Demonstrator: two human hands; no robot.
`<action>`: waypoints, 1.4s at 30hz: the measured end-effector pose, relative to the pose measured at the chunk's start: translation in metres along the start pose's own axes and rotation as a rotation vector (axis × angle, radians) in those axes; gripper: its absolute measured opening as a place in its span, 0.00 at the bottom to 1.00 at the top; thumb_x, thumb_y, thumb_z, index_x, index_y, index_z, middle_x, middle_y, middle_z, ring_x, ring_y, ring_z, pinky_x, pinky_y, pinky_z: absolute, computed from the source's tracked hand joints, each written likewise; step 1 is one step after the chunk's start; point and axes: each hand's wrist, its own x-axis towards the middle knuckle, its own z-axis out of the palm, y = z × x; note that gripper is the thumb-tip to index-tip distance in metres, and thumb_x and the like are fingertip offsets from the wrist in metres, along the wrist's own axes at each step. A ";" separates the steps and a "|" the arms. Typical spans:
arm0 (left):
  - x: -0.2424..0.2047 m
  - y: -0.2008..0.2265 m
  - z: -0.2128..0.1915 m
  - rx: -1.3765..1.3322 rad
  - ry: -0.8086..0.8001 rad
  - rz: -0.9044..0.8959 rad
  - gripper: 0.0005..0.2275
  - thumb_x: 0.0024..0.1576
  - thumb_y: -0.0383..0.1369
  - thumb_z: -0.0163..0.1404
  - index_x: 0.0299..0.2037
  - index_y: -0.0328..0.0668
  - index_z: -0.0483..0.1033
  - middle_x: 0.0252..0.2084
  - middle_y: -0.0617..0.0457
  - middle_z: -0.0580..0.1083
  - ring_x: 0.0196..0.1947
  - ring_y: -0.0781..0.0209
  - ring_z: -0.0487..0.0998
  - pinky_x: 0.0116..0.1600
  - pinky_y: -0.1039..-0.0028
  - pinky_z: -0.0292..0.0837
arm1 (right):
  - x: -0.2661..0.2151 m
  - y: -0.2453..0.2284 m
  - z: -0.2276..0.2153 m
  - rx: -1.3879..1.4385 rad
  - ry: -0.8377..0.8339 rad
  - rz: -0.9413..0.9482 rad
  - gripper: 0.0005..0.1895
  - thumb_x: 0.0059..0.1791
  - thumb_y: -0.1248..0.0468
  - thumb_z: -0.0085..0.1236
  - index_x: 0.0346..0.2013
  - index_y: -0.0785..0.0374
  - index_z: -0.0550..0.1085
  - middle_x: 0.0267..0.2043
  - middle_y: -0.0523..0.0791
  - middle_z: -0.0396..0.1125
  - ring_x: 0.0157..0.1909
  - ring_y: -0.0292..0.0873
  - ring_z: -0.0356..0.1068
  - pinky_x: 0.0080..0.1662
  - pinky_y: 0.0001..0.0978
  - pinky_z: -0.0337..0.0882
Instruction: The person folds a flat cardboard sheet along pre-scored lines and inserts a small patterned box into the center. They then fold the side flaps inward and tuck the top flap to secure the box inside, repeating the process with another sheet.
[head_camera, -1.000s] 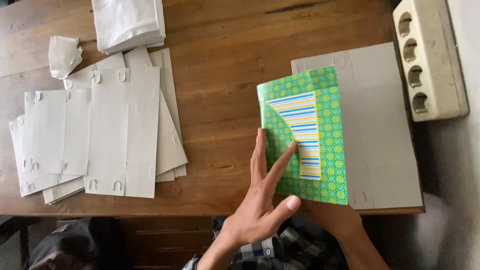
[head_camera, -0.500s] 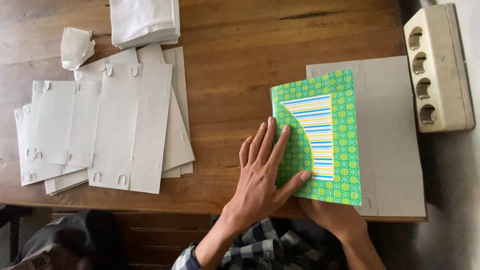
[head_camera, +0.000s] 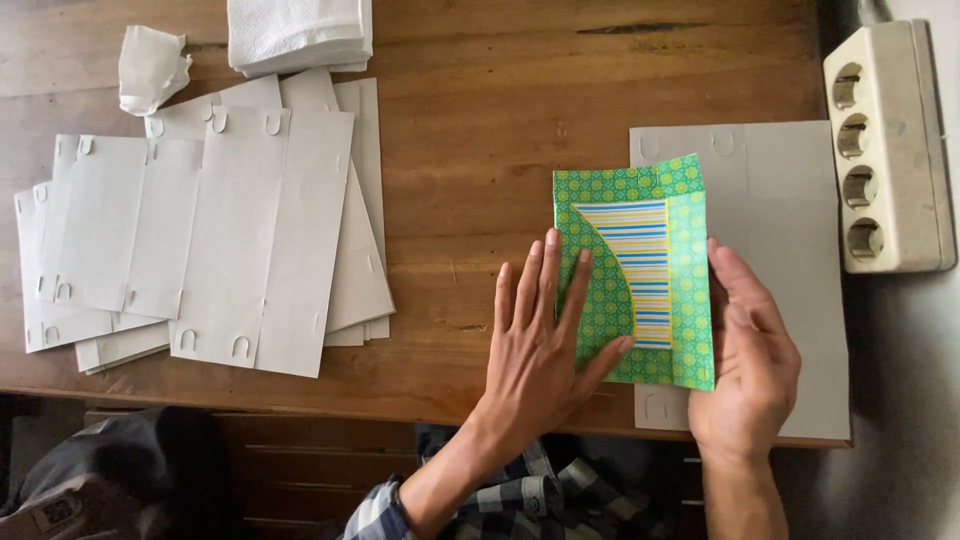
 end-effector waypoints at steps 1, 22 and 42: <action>0.000 0.000 0.000 0.001 0.002 0.000 0.36 0.64 0.57 0.42 0.76 0.40 0.53 0.79 0.36 0.48 0.80 0.41 0.50 0.79 0.48 0.46 | 0.000 0.000 0.000 0.001 -0.001 -0.001 0.27 0.55 0.63 0.37 0.66 0.77 0.61 0.71 0.61 0.59 0.74 0.54 0.61 0.73 0.41 0.64; 0.037 -0.070 -0.021 -0.043 -0.160 0.309 0.26 0.65 0.56 0.44 0.72 0.62 0.62 0.79 0.42 0.51 0.79 0.42 0.50 0.78 0.42 0.43 | -0.014 0.000 0.017 -1.024 -0.404 -0.486 0.22 0.56 0.62 0.49 0.66 0.60 0.69 0.78 0.51 0.52 0.81 0.55 0.49 0.74 0.79 0.36; 0.057 -0.104 -0.021 -0.106 -0.140 0.451 0.42 0.54 0.67 0.53 0.73 0.51 0.62 0.77 0.54 0.58 0.79 0.49 0.52 0.80 0.45 0.39 | -0.012 -0.009 0.024 -1.429 -0.543 -0.526 0.28 0.54 0.56 0.47 0.69 0.62 0.66 0.78 0.58 0.48 0.79 0.59 0.47 0.72 0.71 0.42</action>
